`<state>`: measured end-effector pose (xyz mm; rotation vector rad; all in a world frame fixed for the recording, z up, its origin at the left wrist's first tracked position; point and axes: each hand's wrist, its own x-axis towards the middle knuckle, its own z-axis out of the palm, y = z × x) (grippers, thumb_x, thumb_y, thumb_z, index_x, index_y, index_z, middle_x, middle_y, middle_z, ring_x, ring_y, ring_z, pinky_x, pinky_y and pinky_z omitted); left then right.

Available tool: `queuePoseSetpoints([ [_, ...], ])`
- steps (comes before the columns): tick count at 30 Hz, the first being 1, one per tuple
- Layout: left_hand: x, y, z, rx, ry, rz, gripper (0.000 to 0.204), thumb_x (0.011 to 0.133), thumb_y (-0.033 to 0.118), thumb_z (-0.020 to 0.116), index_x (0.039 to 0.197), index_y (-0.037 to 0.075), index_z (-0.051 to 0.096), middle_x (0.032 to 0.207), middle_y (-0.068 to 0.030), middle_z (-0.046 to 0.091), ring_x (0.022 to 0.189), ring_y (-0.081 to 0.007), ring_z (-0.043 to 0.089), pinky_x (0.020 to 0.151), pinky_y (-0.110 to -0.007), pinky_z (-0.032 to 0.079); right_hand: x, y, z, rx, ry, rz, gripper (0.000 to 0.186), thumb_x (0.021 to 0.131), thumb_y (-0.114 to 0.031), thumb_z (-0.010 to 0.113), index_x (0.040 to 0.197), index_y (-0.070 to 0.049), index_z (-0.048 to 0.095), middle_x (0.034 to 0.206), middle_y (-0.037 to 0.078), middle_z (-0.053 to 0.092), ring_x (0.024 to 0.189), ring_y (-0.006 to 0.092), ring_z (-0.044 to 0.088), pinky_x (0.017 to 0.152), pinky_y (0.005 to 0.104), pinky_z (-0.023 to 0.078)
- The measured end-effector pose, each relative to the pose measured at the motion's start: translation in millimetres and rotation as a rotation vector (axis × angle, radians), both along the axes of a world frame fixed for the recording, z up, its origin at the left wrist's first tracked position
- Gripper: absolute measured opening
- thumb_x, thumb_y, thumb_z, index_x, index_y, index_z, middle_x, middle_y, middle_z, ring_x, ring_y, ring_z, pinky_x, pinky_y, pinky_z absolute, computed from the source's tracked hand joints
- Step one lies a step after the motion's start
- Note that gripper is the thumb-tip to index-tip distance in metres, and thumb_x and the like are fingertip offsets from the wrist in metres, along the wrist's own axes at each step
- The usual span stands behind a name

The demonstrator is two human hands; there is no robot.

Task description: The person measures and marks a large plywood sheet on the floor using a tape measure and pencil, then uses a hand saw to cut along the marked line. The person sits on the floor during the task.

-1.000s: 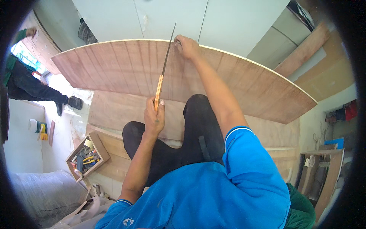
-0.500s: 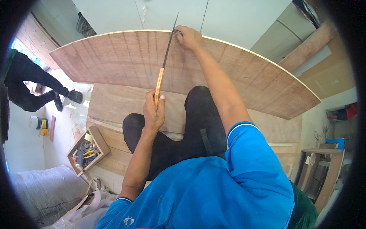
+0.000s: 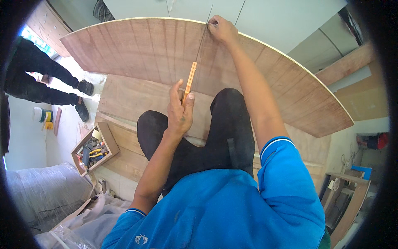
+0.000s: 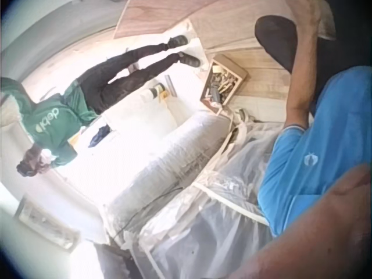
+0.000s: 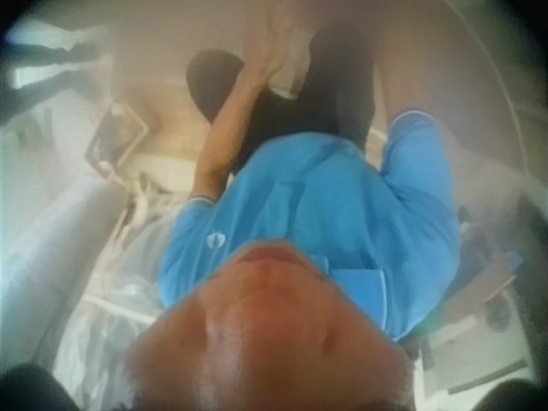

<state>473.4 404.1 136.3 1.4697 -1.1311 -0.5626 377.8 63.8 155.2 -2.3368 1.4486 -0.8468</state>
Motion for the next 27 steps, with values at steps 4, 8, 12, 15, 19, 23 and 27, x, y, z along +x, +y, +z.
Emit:
queuePoseSetpoints([
  [4,8,-3,0,0.044,-0.071,-0.064,0.044,0.108,0.029,0.057,0.141,0.001,0.051,0.087,-0.0192,0.068,0.075,-0.0323,0.070,0.069,-0.043,0.053,2,-15,0,0.084,0.011,0.011,0.027,0.088,-0.038,0.071,0.107,-0.019,0.073,0.096,0.004,0.077,0.094,0.0248,0.073,0.081,0.0409,0.055],
  [8,9,-8,-6,-0.002,-0.074,0.008,0.042,0.108,0.031,0.057,0.139,0.003,0.054,0.083,-0.0167,0.066,0.070,-0.0285,0.067,0.066,-0.041,0.052,-2,-29,3,0.236,-0.051,0.093,0.029,0.087,-0.036,0.073,0.106,-0.014,0.074,0.099,0.005,0.078,0.095,0.0218,0.073,0.084,0.0382,0.056],
  [12,15,-11,-9,-0.002,-0.048,0.000,0.043,0.109,0.032,0.057,0.139,0.002,0.055,0.080,-0.0149,0.063,0.067,-0.0270,0.064,0.064,-0.040,0.050,-6,-34,0,0.201,-0.110,0.121,0.030,0.085,-0.035,0.074,0.104,-0.010,0.075,0.098,0.007,0.078,0.092,0.0225,0.073,0.086,0.0367,0.055],
  [15,16,-12,-10,-0.023,-0.073,-0.019,0.043,0.109,0.031,0.056,0.140,0.001,0.053,0.077,-0.0131,0.059,0.065,-0.0253,0.061,0.062,-0.040,0.048,-9,-39,-1,0.216,-0.136,0.139,0.030,0.084,-0.034,0.075,0.102,-0.009,0.076,0.097,0.008,0.078,0.090,0.0226,0.073,0.085,0.0360,0.055],
  [19,16,-5,8,-0.017,-0.067,-0.051,0.042,0.110,0.026,0.055,0.143,0.001,0.050,0.078,-0.0115,0.054,0.067,-0.0231,0.058,0.063,-0.040,0.047,-6,-32,2,0.236,-0.146,0.117,0.029,0.084,-0.033,0.075,0.100,-0.008,0.076,0.095,0.009,0.078,0.089,0.0219,0.073,0.083,0.0357,0.055],
  [23,18,-2,17,0.014,0.026,-0.130,0.043,0.109,0.024,0.055,0.145,0.000,0.048,0.084,-0.0130,0.059,0.072,-0.0241,0.060,0.067,-0.040,0.049,-3,-23,8,0.339,-0.178,0.116,0.022,0.090,-0.025,0.073,0.100,-0.006,0.073,0.090,0.003,0.073,0.082,0.0145,0.065,0.076,0.0324,0.052],
  [27,19,-2,15,0.012,-0.097,-0.121,0.044,0.107,0.020,0.057,0.145,-0.001,0.048,0.094,-0.0185,0.066,0.081,-0.0319,0.067,0.072,-0.042,0.052,-3,-26,8,0.351,-0.204,0.107,0.017,0.093,-0.021,0.071,0.100,-0.006,0.072,0.089,0.001,0.071,0.079,0.0108,0.061,0.073,0.0304,0.050],
])
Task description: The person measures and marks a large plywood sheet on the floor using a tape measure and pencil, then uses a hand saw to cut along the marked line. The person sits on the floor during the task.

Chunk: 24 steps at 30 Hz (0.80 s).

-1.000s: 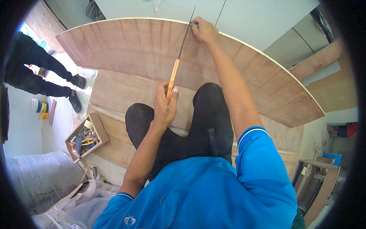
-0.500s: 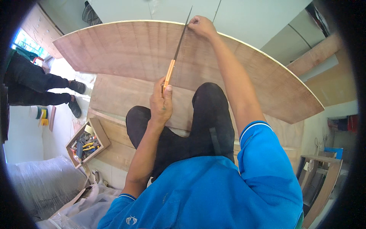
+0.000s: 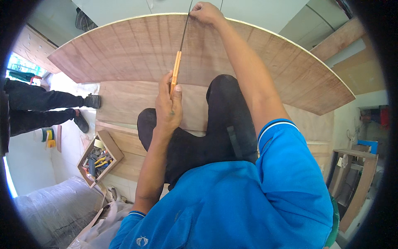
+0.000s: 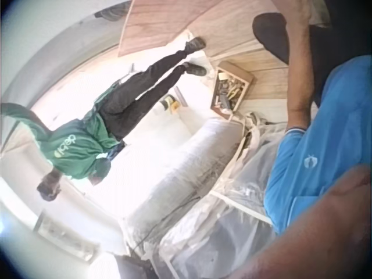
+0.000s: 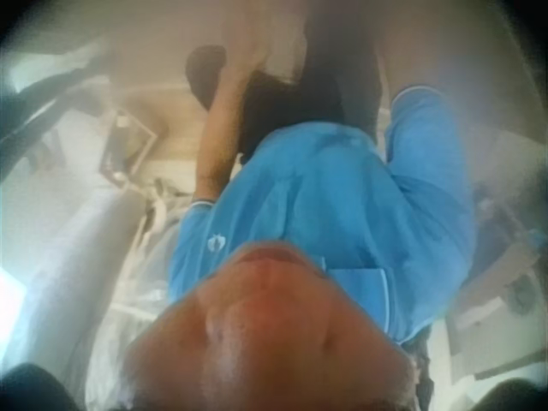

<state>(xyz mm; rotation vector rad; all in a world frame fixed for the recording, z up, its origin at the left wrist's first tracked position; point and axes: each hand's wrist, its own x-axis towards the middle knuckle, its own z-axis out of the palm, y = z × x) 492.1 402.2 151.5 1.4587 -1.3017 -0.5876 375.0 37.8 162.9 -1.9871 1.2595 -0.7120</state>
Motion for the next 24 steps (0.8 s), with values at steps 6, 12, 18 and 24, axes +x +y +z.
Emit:
queuePoseSetpoints([
  [6,1,4,-19,-0.112,-0.108,0.090,0.042,0.104,0.012,0.059,0.142,-0.003,0.051,0.107,-0.0251,0.070,0.091,-0.0400,0.072,0.078,-0.045,0.056,-6,-11,-5,-0.063,0.021,0.013,0.027,0.084,-0.032,0.076,0.098,-0.009,0.075,0.092,0.007,0.077,0.088,0.0217,0.071,0.081,0.0361,0.055],
  [12,3,48,-22,-0.040,-0.082,0.085,0.042,0.102,0.011,0.061,0.140,-0.006,0.053,0.113,-0.0270,0.070,0.091,-0.0396,0.073,0.077,-0.040,0.059,-2,2,2,-0.030,0.044,-0.013,0.027,0.083,-0.032,0.076,0.098,-0.009,0.075,0.094,0.008,0.077,0.090,0.0224,0.072,0.084,0.0369,0.055],
  [18,-4,-1,-33,-0.162,-0.177,0.139,0.042,0.103,0.013,0.061,0.141,-0.004,0.054,0.115,-0.0272,0.069,0.092,-0.0414,0.073,0.079,-0.042,0.059,-2,-7,-6,-0.068,0.067,-0.026,0.027,0.083,-0.032,0.076,0.098,-0.009,0.075,0.095,0.008,0.078,0.091,0.0234,0.073,0.085,0.0378,0.056],
  [24,-6,-31,-21,-0.107,-0.158,0.109,0.043,0.104,0.016,0.059,0.143,-0.002,0.053,0.116,-0.0288,0.068,0.094,-0.0445,0.071,0.079,-0.045,0.058,-3,-9,-9,-0.051,0.066,-0.022,0.027,0.084,-0.032,0.076,0.098,-0.010,0.075,0.095,0.008,0.078,0.091,0.0242,0.073,0.084,0.0383,0.056],
])
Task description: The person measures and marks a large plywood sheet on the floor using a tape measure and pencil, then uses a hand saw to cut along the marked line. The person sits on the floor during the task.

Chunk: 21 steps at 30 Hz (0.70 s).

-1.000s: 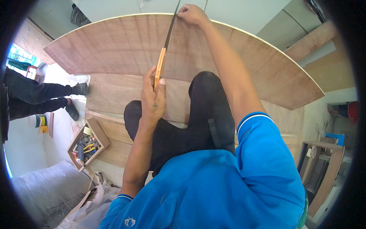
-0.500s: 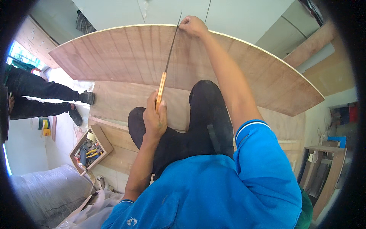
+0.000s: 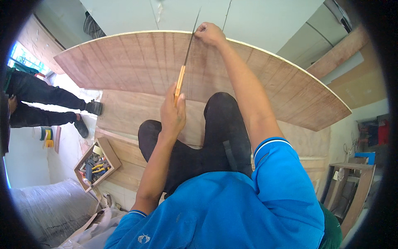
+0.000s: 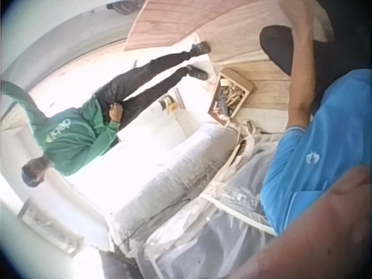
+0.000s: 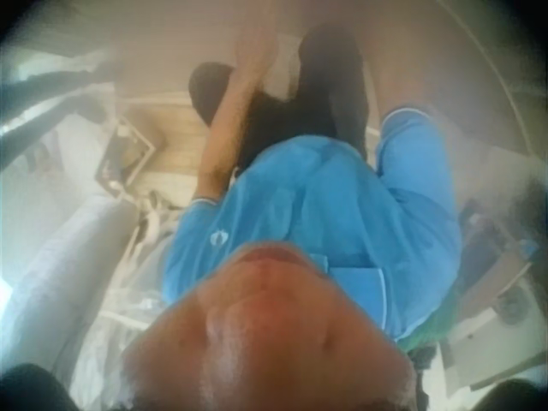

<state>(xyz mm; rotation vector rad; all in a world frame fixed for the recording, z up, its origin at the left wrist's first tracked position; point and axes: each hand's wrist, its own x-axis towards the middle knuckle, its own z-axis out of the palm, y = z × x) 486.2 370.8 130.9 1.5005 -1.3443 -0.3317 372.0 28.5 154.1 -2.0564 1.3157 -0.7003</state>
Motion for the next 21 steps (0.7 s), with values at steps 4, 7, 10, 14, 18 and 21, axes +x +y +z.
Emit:
queuePoseSetpoints([
  [4,2,62,-1,0.160,0.087,-0.028,0.043,0.104,0.016,0.059,0.142,-0.002,0.053,0.116,-0.0289,0.068,0.092,-0.0441,0.071,0.077,-0.044,0.058,3,11,7,-0.012,0.026,-0.016,0.025,0.086,-0.030,0.075,0.100,-0.009,0.074,0.095,0.007,0.077,0.089,0.0214,0.072,0.083,0.0365,0.055],
  [7,0,86,-4,0.157,0.128,0.002,0.044,0.104,0.017,0.060,0.143,-0.002,0.053,0.116,-0.0293,0.067,0.091,-0.0442,0.072,0.077,-0.044,0.058,5,21,16,-0.049,0.051,-0.018,0.022,0.090,-0.024,0.074,0.101,-0.006,0.072,0.093,0.006,0.076,0.083,0.0159,0.069,0.081,0.0326,0.054],
  [10,2,48,7,0.282,0.168,-0.019,0.044,0.104,0.018,0.059,0.142,-0.002,0.053,0.113,-0.0302,0.068,0.092,-0.0457,0.072,0.078,-0.047,0.057,4,20,16,-0.052,0.058,-0.029,0.023,0.089,-0.025,0.074,0.102,-0.006,0.073,0.094,0.007,0.076,0.085,0.0174,0.070,0.082,0.0335,0.055],
  [14,1,-57,9,0.105,0.056,0.006,0.045,0.105,0.022,0.059,0.142,-0.002,0.051,0.108,-0.0312,0.068,0.099,-0.0513,0.067,0.084,-0.054,0.053,6,9,10,-0.071,0.074,-0.009,0.028,0.086,-0.032,0.076,0.103,-0.009,0.075,0.099,0.008,0.078,0.093,0.0233,0.072,0.086,0.0381,0.055],
  [18,-2,-49,14,0.133,0.063,-0.021,0.046,0.104,0.022,0.059,0.144,0.000,0.049,0.114,-0.0309,0.068,0.100,-0.0523,0.066,0.082,-0.054,0.053,-1,2,7,-0.068,0.088,-0.004,0.031,0.084,-0.035,0.076,0.103,-0.011,0.075,0.101,0.008,0.078,0.096,0.0259,0.073,0.087,0.0401,0.056],
  [21,-1,31,-1,0.166,0.028,0.005,0.046,0.104,0.020,0.059,0.144,0.001,0.049,0.114,-0.0302,0.068,0.097,-0.0513,0.068,0.080,-0.052,0.055,0,14,11,-0.061,0.071,-0.025,0.024,0.090,-0.026,0.074,0.104,-0.006,0.073,0.096,0.008,0.077,0.089,0.0197,0.071,0.083,0.0349,0.055],
])
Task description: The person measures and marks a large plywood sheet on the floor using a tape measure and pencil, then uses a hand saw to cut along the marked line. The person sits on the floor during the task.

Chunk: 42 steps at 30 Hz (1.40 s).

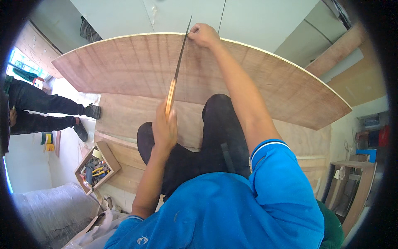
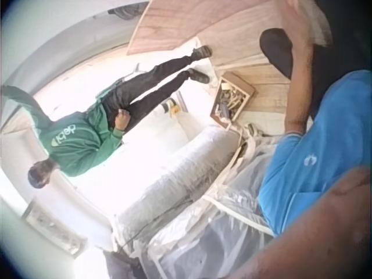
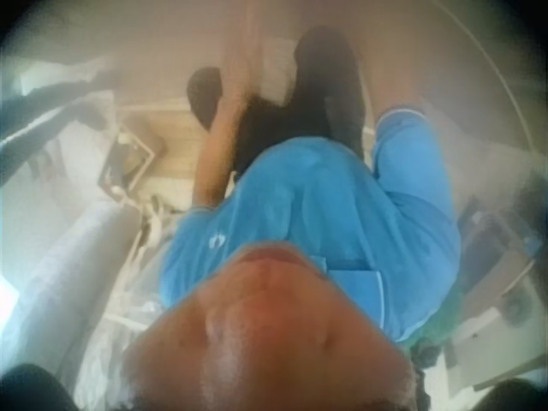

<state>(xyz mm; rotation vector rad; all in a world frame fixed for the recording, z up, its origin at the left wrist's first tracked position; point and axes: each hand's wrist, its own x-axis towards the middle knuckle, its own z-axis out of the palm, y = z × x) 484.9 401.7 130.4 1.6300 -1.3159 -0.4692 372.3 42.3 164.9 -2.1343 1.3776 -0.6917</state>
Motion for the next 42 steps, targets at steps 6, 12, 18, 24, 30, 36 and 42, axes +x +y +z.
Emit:
queuePoseSetpoints([
  [6,-2,35,12,0.096,0.080,0.040,0.044,0.104,0.018,0.057,0.145,0.001,0.049,0.110,-0.0294,0.069,0.097,-0.0489,0.069,0.081,-0.050,0.056,7,11,8,-0.001,0.008,-0.033,0.025,0.090,-0.026,0.074,0.105,-0.006,0.073,0.098,0.009,0.078,0.090,0.0205,0.072,0.085,0.0364,0.055],
  [12,3,-88,15,-0.022,0.009,0.017,0.048,0.104,0.022,0.059,0.148,0.006,0.047,0.113,-0.0295,0.069,0.097,-0.0508,0.067,0.083,-0.054,0.054,11,-3,6,-0.032,0.099,0.025,0.034,0.089,-0.028,0.073,0.112,-0.004,0.073,0.107,0.012,0.078,0.099,0.0245,0.073,0.089,0.0378,0.055],
  [18,-4,-82,38,-0.134,0.136,-0.039,0.053,0.107,0.017,0.056,0.156,0.005,0.041,0.127,-0.0285,0.067,0.117,-0.0444,0.066,0.096,-0.049,0.052,-5,-4,7,-0.163,0.516,0.172,0.055,0.085,-0.049,0.077,0.119,-0.006,0.068,0.117,0.017,0.074,0.110,0.0352,0.070,0.092,0.0467,0.055],
  [24,2,-88,34,-0.199,0.113,-0.117,0.046,0.108,0.016,0.052,0.154,0.012,0.047,0.113,-0.0250,0.068,0.099,-0.0441,0.067,0.086,-0.050,0.054,11,20,13,-0.135,0.621,0.058,0.059,0.087,-0.047,0.078,0.128,-0.008,0.060,0.116,0.015,0.074,0.115,0.0352,0.069,0.091,0.0506,0.055],
  [30,4,-71,60,0.000,0.180,-0.142,0.043,0.111,0.015,0.046,0.153,0.008,0.048,0.138,-0.0272,0.063,0.129,-0.0408,0.062,0.107,-0.044,0.049,12,45,25,-0.115,0.685,0.051,0.060,0.082,-0.048,0.084,0.121,-0.009,0.061,0.107,0.013,0.075,0.106,0.0347,0.071,0.084,0.0486,0.056],
  [36,2,-52,83,0.109,0.057,-0.116,0.046,0.107,0.010,0.049,0.153,0.008,0.047,0.135,-0.0280,0.064,0.119,-0.0453,0.064,0.099,-0.048,0.051,8,43,22,-0.169,0.657,0.069,0.061,0.076,-0.054,0.086,0.111,-0.009,0.067,0.107,0.011,0.076,0.107,0.0339,0.071,0.084,0.0484,0.057],
  [42,-1,67,66,0.002,-0.017,-0.133,0.049,0.103,0.006,0.053,0.151,0.000,0.046,0.137,-0.0254,0.062,0.111,-0.0440,0.067,0.090,-0.050,0.054,9,48,22,-0.159,0.630,0.033,0.060,0.075,-0.053,0.087,0.110,-0.009,0.067,0.107,0.011,0.076,0.106,0.0330,0.071,0.082,0.0474,0.057],
])
